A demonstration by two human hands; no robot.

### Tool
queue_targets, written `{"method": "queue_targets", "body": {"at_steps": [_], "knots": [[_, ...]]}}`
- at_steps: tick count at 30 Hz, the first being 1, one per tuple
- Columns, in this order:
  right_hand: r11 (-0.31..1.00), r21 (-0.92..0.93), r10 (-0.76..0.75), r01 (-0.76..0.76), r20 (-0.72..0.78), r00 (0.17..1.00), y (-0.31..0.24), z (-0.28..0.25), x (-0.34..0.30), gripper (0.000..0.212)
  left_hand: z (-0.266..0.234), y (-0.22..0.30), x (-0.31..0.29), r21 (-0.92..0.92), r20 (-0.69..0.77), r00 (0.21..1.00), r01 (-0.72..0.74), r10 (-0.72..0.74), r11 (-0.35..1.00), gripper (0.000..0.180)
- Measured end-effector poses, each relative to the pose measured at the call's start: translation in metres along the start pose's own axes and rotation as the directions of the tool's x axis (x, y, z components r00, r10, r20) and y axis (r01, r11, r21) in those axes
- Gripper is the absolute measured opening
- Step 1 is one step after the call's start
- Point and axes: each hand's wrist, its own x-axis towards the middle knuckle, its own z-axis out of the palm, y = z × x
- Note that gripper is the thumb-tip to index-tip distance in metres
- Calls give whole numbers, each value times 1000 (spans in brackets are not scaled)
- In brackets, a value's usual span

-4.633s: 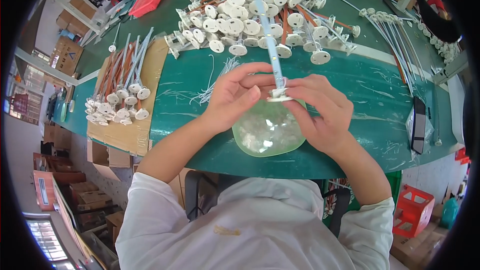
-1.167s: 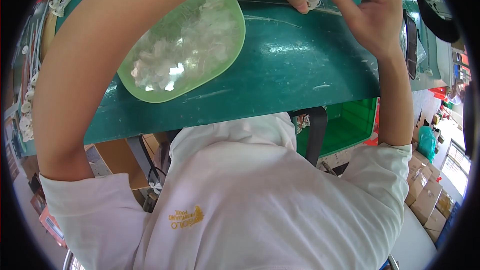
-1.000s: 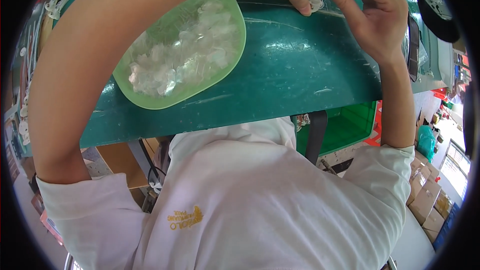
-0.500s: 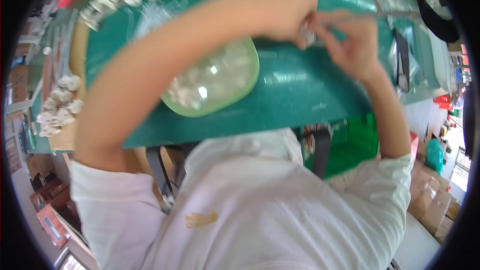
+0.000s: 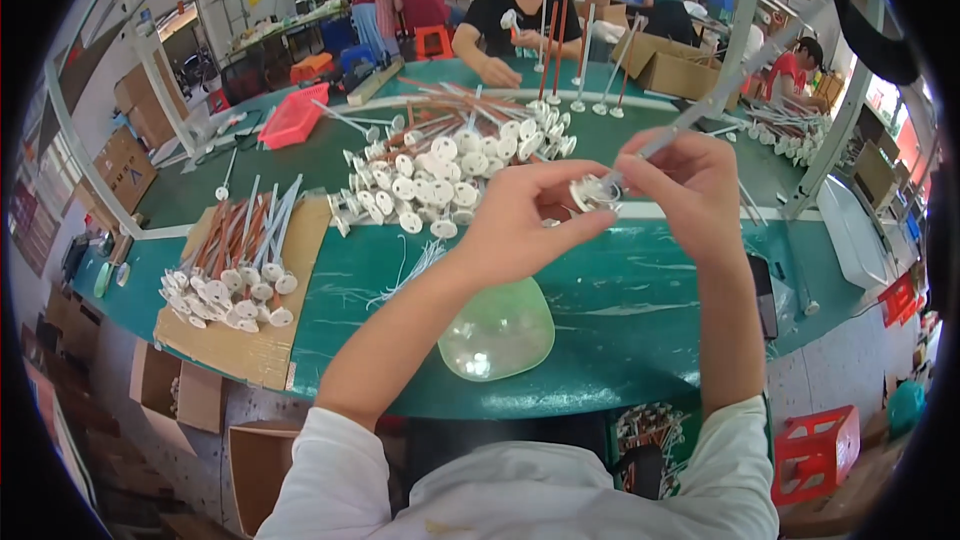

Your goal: Assembling LED light strips into plastic housings and securing them with pins or ties.

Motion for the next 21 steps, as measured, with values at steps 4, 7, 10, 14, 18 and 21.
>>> {"method": "queue_targets", "body": {"at_steps": [4,7,10,14,18,21], "knots": [[972,220,-71,79,-45,996,-27,28,19,12,-16,34,-7,-94,-161,986,-65,49,993,45],[957,261,-107,130,-103,989,-29,44,22,13,-27,39,-6,-45,-191,977,-109,99,993,44],[944,311,-54,108,-178,983,-25,51,21,12,-31,41,-8,-68,-194,976,-117,102,991,45],[921,372,-58,113,-157,986,-26,53,16,12,-34,39,-15,-63,-190,975,-130,116,990,44],[937,325,-79,128,-162,984,-16,54,13,12,-34,37,-15,-2,-196,973,-128,125,992,40],[948,295,-81,119,-140,987,-14,54,13,13,-41,37,-15,-100,-169,983,-86,69,991,36]]}}
